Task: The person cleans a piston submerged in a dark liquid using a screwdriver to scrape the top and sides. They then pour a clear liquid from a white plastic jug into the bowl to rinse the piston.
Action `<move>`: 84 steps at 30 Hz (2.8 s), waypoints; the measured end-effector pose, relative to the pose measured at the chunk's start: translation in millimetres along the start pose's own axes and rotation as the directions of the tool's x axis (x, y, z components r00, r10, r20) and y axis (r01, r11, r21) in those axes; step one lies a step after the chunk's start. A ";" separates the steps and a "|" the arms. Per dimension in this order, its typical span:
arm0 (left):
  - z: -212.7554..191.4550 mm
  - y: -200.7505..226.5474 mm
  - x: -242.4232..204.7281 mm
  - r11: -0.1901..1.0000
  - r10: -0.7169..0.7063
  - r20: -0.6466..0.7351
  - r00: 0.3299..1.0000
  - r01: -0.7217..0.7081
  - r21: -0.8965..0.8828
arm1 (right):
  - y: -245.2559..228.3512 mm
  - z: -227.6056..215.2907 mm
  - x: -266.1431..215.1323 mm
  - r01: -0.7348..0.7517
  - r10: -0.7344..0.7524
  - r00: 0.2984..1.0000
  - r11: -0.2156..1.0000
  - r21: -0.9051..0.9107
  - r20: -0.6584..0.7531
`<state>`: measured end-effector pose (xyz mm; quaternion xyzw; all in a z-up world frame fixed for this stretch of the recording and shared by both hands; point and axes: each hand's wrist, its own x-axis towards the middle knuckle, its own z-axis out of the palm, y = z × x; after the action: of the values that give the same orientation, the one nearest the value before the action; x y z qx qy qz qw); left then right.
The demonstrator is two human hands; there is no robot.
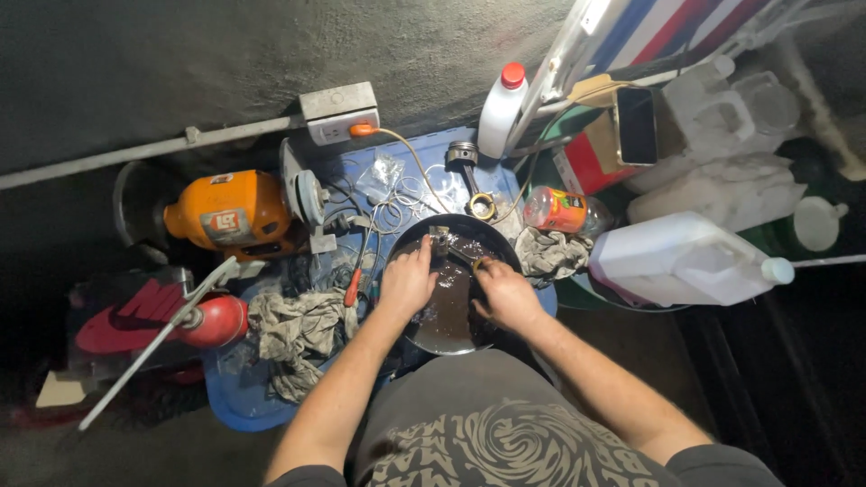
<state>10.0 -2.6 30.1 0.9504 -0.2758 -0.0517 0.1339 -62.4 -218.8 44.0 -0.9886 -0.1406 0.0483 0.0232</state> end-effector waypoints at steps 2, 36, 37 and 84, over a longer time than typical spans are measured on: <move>29.5 -10.8 -0.1 0.997 0.048 -0.106 0.993 -0.042 0.058 | -1.7 30.1 -7.6 0.047 -0.048 0.999 0.998 -0.033 -0.007; 22.9 105.0 -88.9 0.935 -0.295 -0.317 0.901 0.341 0.101 | 63.7 -98.6 -91.9 0.383 -0.317 0.856 0.920 0.088 -0.409; 26.7 112.2 -89.5 0.930 -0.310 -0.322 0.895 0.356 0.095 | 78.6 -102.7 -97.1 0.398 -0.333 0.851 0.914 0.084 -0.405; -15.1 87.0 -104.4 -0.604 -0.562 0.021 0.827 -0.392 -0.694 | 17.4 -306.6 -98.7 0.655 -0.348 0.737 0.579 0.485 -0.579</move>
<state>-119.8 -13.6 71.8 0.2654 0.0975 -0.0237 0.9589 -120.7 -273.0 356.6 -0.8133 -0.3866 -0.1292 0.4151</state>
